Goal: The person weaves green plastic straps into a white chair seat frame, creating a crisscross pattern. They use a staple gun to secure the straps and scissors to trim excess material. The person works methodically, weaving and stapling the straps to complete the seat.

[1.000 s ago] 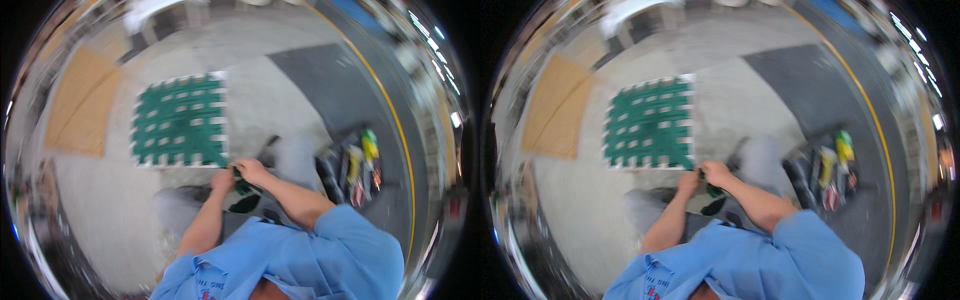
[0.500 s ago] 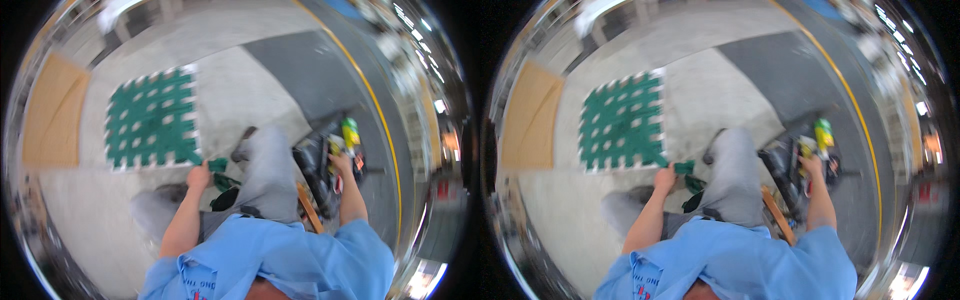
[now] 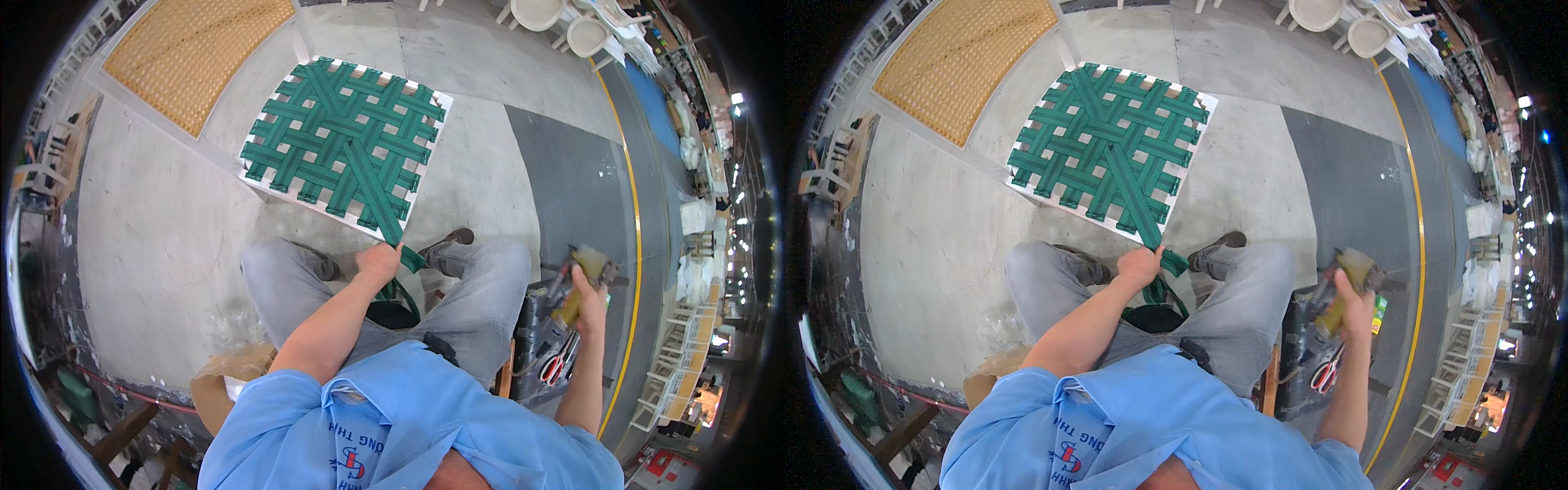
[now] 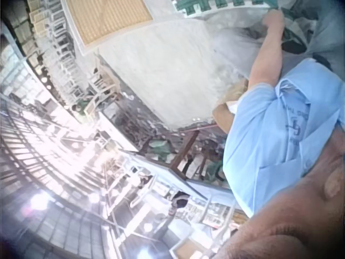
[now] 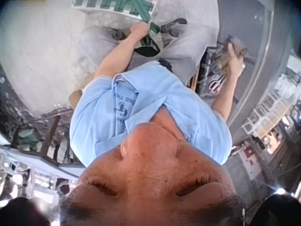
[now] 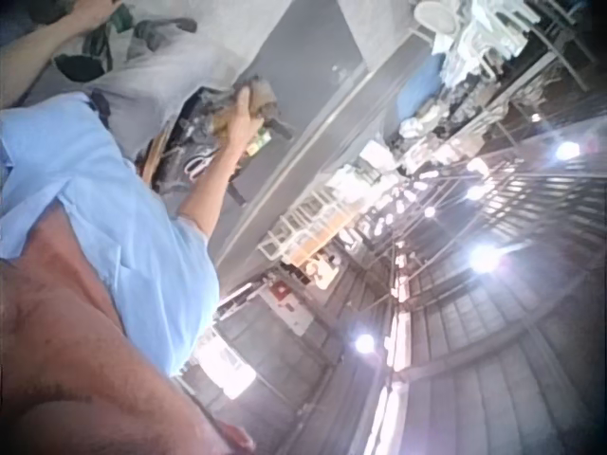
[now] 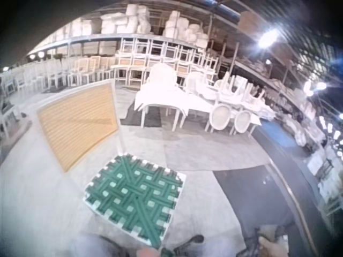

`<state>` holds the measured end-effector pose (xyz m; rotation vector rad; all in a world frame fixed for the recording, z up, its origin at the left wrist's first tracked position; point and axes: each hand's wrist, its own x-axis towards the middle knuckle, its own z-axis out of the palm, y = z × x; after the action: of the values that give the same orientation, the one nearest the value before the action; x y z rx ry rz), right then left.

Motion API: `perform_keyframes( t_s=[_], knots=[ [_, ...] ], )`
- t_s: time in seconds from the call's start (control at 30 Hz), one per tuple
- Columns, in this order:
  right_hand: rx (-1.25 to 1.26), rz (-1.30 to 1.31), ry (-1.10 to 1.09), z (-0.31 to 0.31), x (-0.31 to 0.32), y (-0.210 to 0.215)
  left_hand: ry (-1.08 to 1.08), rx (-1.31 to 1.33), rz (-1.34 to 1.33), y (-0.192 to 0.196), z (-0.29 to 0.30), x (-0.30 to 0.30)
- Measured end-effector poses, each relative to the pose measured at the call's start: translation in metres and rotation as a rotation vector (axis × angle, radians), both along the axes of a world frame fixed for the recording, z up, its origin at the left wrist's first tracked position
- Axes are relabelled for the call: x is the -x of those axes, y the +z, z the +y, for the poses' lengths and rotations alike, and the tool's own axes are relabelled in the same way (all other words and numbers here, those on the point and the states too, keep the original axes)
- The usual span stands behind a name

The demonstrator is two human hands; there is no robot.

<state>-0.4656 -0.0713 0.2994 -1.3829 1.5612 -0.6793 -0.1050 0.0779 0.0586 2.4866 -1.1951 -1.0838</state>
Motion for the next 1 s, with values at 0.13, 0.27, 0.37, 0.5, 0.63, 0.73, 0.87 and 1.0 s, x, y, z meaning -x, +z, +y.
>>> perform_keyframes(
  t_s=[0.13,0.27,0.37,0.5,0.63,0.73,0.87,1.0],
  knots=[
    [-0.214,-0.007,0.303,0.011,-0.132,-0.006,-0.007,-0.04,0.02,-0.002,0.0,-0.002],
    [-0.425,-0.01,0.636,0.026,-0.242,-0.052,0.002,-0.071,0.087,0.0,0.001,-0.004],
    [-0.451,0.113,0.616,0.039,-0.284,-0.076,-0.015,-0.062,0.074,0.001,0.002,-0.005],
    [-0.444,0.151,0.677,0.042,-0.301,-0.086,-0.033,-0.031,0.078,0.003,0.005,-0.007],
    [-0.429,0.172,0.682,0.04,-0.306,-0.095,-0.041,-0.033,0.086,0.005,0.006,-0.008],
    [-0.407,0.177,0.695,0.039,-0.307,-0.1,-0.071,-0.027,0.072,0.004,0.007,-0.007],
    [-0.376,0.257,0.709,0.038,-0.308,-0.103,-0.054,-0.024,0.093,0.0,0.006,-0.007],
    [-0.341,0.218,0.723,0.04,-0.308,-0.106,-0.045,-0.034,0.077,-0.001,0.005,-0.007]
  ],
)
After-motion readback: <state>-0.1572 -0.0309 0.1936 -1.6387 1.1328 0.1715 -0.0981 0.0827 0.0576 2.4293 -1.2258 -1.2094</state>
